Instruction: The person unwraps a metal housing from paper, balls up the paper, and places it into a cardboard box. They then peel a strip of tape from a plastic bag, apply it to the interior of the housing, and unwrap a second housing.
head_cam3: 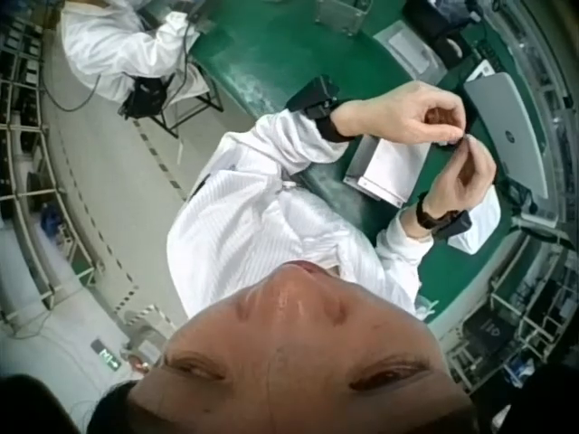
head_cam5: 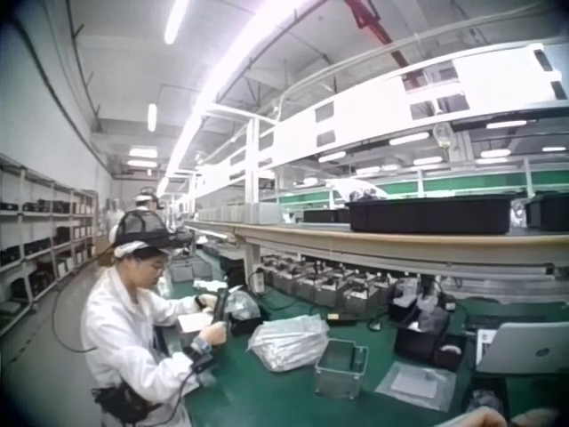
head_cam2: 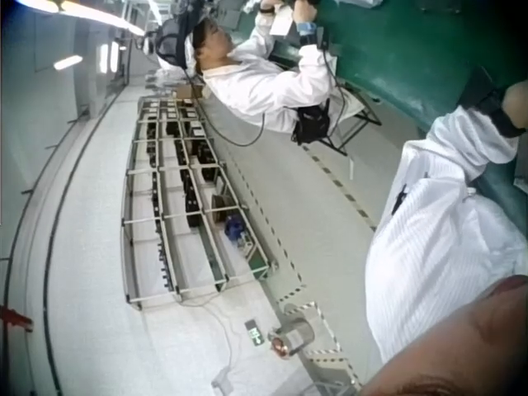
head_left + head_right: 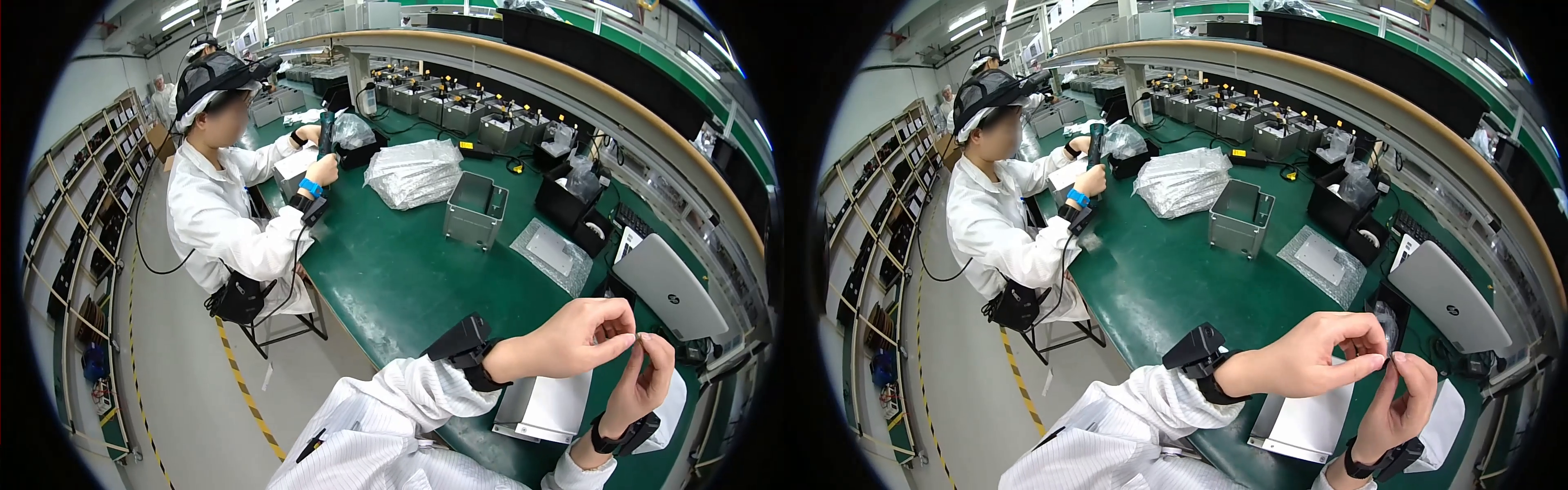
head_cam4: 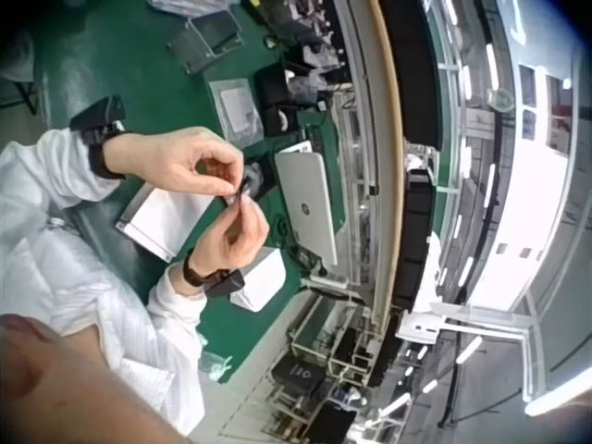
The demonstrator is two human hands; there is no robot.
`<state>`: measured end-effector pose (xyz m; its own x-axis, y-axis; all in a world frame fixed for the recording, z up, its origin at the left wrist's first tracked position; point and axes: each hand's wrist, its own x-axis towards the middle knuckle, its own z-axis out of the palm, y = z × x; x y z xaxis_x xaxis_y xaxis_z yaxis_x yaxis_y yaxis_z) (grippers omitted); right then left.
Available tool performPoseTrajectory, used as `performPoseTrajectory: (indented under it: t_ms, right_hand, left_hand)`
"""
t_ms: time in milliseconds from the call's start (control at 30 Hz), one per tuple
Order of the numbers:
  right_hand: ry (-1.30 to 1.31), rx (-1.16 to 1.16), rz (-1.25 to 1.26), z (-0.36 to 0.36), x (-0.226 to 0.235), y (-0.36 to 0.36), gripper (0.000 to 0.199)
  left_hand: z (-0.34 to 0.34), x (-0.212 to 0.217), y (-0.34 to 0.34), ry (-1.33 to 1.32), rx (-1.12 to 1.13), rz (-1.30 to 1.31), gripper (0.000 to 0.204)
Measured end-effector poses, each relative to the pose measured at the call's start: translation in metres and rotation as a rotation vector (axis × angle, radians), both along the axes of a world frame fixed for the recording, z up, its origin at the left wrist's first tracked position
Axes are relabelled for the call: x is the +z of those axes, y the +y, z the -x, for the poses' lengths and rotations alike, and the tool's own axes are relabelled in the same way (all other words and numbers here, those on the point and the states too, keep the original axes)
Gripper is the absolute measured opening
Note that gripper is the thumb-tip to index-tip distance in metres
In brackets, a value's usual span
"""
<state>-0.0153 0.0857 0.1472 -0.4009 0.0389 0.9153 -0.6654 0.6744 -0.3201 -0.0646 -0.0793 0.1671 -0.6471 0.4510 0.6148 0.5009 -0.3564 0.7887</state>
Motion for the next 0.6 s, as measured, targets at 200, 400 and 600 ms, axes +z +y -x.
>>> performPoseTrajectory:
  t_ms: [200,400,600]
  right_hand:
    - [-0.031,-0.011,0.024,-0.005,-0.005,-0.003,0.023]
    - [-0.065,-0.035,-0.054,-0.001,-0.008,0.003,0.021]
    - [-0.063,-0.048,-0.109,0.003,-0.020,0.024,0.022]
  left_hand:
    - [-0.004,-0.004,0.006,-0.059,-0.009,-0.030,0.015]
    - [0.000,-0.010,0.005,-0.053,0.018,-0.009,0.013]
    - [0.006,-0.019,0.011,-0.065,0.005,0.010,0.013]
